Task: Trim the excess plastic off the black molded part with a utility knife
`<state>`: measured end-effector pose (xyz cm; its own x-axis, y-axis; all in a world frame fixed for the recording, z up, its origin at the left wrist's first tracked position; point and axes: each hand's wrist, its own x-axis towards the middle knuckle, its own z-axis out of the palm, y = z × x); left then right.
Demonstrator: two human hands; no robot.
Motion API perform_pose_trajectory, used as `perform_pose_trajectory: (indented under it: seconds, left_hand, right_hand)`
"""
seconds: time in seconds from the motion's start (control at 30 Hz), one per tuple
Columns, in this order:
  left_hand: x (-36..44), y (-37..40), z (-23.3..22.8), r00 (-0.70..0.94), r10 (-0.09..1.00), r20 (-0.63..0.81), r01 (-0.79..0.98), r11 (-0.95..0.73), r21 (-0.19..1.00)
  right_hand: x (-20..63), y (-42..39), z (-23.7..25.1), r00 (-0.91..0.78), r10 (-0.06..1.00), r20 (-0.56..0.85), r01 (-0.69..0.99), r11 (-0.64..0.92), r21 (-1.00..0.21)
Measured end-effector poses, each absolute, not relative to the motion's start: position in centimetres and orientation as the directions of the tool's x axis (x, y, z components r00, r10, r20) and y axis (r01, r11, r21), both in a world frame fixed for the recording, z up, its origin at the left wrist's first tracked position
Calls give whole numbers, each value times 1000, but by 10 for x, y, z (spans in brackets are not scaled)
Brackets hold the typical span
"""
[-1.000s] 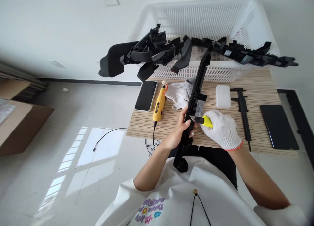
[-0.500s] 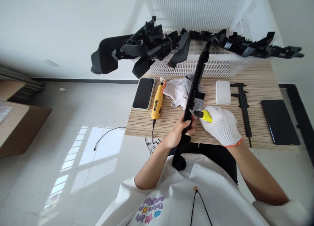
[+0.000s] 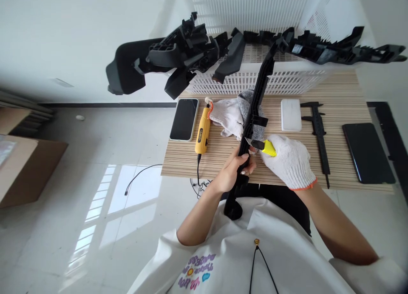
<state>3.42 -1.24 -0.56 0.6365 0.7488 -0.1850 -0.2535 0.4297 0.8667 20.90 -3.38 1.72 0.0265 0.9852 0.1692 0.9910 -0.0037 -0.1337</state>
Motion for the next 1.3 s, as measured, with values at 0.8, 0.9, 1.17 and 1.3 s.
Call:
perform_pose_trajectory:
  seconds: [0.8, 0.9, 1.17, 1.3]
  left_hand:
    - [37, -15, -3, 622, 754, -211, -295, 475, 829]
    - [37, -15, -4, 621, 755, -210, -296, 474, 829]
    - [36, -13, -6, 651, 735, -190, -313, 487, 815]
    - [35, -13, -6, 648, 734, -201, -311, 496, 810]
  right_hand:
    - [210, -31, 17, -15, 973, 232, 993, 41, -107]
    - [209, -32, 16, -14, 969, 248, 994, 40, -100]
    - [203, -31, 12, 13, 967, 255, 999, -5, -33]
    - [201, -30, 11, 28, 972, 233, 999, -23, -24]
